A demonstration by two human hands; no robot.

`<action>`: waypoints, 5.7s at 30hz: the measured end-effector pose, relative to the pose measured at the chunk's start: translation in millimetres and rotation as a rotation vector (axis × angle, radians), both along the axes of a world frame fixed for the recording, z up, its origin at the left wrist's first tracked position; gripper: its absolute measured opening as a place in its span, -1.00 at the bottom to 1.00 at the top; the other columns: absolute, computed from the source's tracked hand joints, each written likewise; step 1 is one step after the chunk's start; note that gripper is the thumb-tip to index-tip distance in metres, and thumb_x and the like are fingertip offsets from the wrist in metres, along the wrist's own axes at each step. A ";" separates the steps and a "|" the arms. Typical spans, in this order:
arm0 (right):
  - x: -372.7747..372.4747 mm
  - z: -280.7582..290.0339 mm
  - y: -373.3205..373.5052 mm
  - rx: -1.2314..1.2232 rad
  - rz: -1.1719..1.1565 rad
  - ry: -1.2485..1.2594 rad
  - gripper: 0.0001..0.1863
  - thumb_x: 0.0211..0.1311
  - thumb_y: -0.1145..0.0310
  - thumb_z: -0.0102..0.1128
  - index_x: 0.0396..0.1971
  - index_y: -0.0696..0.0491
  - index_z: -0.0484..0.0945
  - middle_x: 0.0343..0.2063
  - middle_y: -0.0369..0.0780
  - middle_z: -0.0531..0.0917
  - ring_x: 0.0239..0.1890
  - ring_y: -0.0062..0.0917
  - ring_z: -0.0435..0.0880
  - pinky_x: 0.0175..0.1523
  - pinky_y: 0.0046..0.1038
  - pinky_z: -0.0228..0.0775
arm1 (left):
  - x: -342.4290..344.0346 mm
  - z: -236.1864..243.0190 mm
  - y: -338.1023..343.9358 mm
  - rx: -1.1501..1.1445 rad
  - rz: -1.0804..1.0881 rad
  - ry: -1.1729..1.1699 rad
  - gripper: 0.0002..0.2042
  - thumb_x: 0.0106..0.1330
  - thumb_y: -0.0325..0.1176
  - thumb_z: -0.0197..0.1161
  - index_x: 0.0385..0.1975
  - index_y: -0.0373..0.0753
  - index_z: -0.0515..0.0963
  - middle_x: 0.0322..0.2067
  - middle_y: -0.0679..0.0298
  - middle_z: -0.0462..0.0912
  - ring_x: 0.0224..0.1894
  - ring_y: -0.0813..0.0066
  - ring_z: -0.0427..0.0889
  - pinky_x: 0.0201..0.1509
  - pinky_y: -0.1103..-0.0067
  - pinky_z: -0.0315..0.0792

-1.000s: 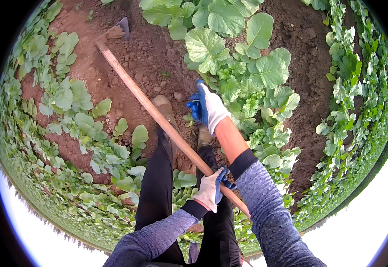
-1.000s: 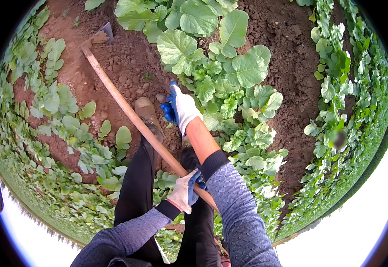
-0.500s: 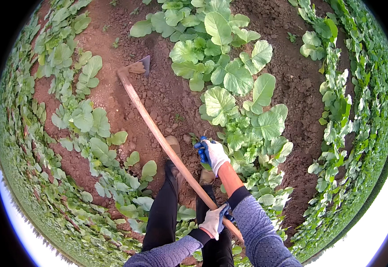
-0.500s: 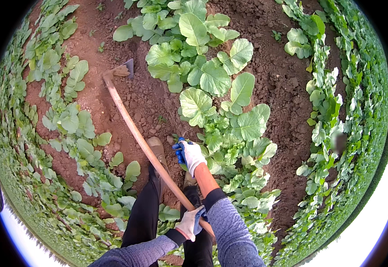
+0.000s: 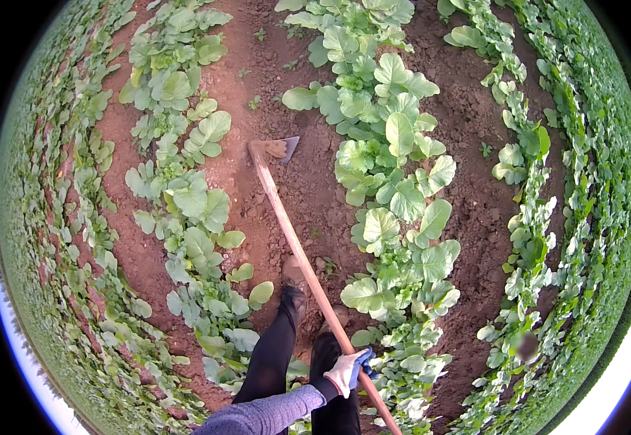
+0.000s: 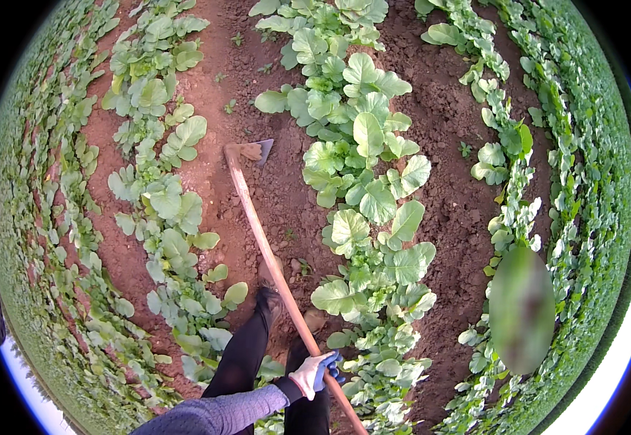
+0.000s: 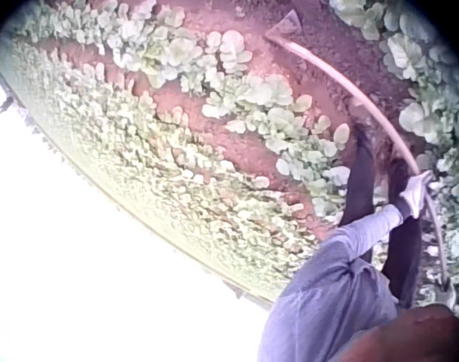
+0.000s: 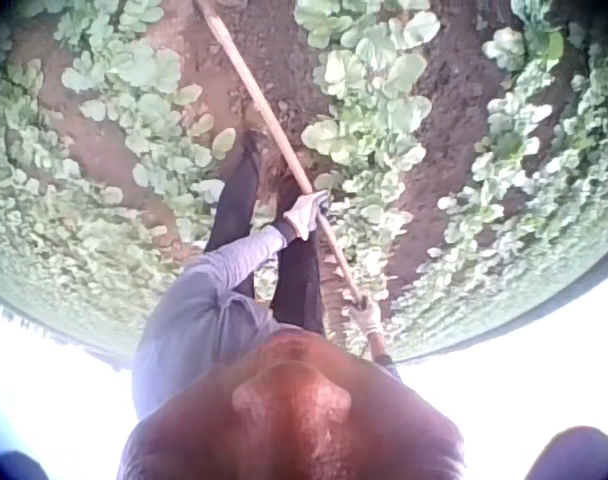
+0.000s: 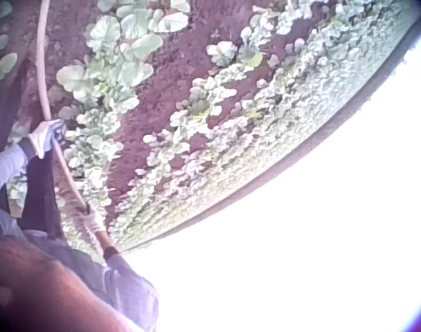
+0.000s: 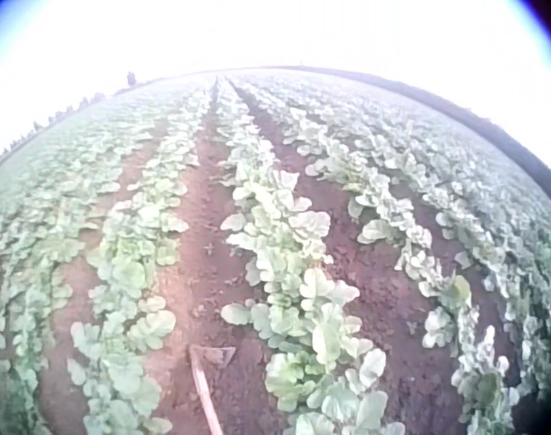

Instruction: The person uses a hoe to loosen soil and remove weeds between rows of leafy green plants in an outdoor field. The person occasionally pulls weeds by hand and continues working along the rows.

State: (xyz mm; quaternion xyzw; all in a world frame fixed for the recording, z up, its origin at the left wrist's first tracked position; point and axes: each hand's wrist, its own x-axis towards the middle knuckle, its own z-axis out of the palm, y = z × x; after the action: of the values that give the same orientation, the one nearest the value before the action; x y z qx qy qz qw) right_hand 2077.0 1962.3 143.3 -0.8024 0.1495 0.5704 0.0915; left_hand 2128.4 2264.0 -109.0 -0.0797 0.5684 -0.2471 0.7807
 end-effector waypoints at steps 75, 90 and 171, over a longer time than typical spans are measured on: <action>169.6 70.7 304.5 0.422 -0.142 -0.011 -0.54 -0.01 0.15 0.42 -0.27 0.25 0.58 -0.57 -0.20 0.60 -0.48 -0.56 0.58 -0.28 -0.46 0.47 | 268.1 170.9 293.1 1.015 -0.129 -0.076 -0.78 0.25 -0.27 0.27 -0.44 -0.18 0.36 -0.69 0.37 0.37 -0.72 0.49 0.37 -0.67 0.47 0.39; 217.1 170.2 349.6 0.271 -0.530 0.277 -0.71 0.13 0.24 0.36 -0.33 0.12 0.52 -0.69 -0.39 0.45 -0.72 -0.71 0.39 -0.63 -0.55 0.25 | 219.2 171.7 240.0 1.199 -0.465 -0.085 -0.71 0.22 -0.20 0.27 -0.39 -0.30 0.39 -0.65 0.22 0.48 -0.69 0.39 0.50 -0.65 0.40 0.41; 662.2 -510.7 1268.4 0.823 1.129 -0.739 -0.53 0.07 0.05 0.19 -0.20 0.15 0.61 -0.18 0.01 0.65 -0.14 -0.09 0.64 0.03 -0.23 0.47 | 466.0 -19.7 377.5 -0.260 0.476 0.119 -0.87 0.30 -0.37 0.20 -0.38 -0.30 0.50 -0.56 0.37 0.47 -0.55 0.53 0.45 -0.48 0.53 0.33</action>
State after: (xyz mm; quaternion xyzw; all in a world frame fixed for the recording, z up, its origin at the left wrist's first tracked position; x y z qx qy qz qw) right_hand 2739.2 3230.8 -367.4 -0.7962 -0.5434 0.2365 0.1214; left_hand 2594.4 2641.5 -128.7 -0.3249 0.5420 -0.1227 0.7653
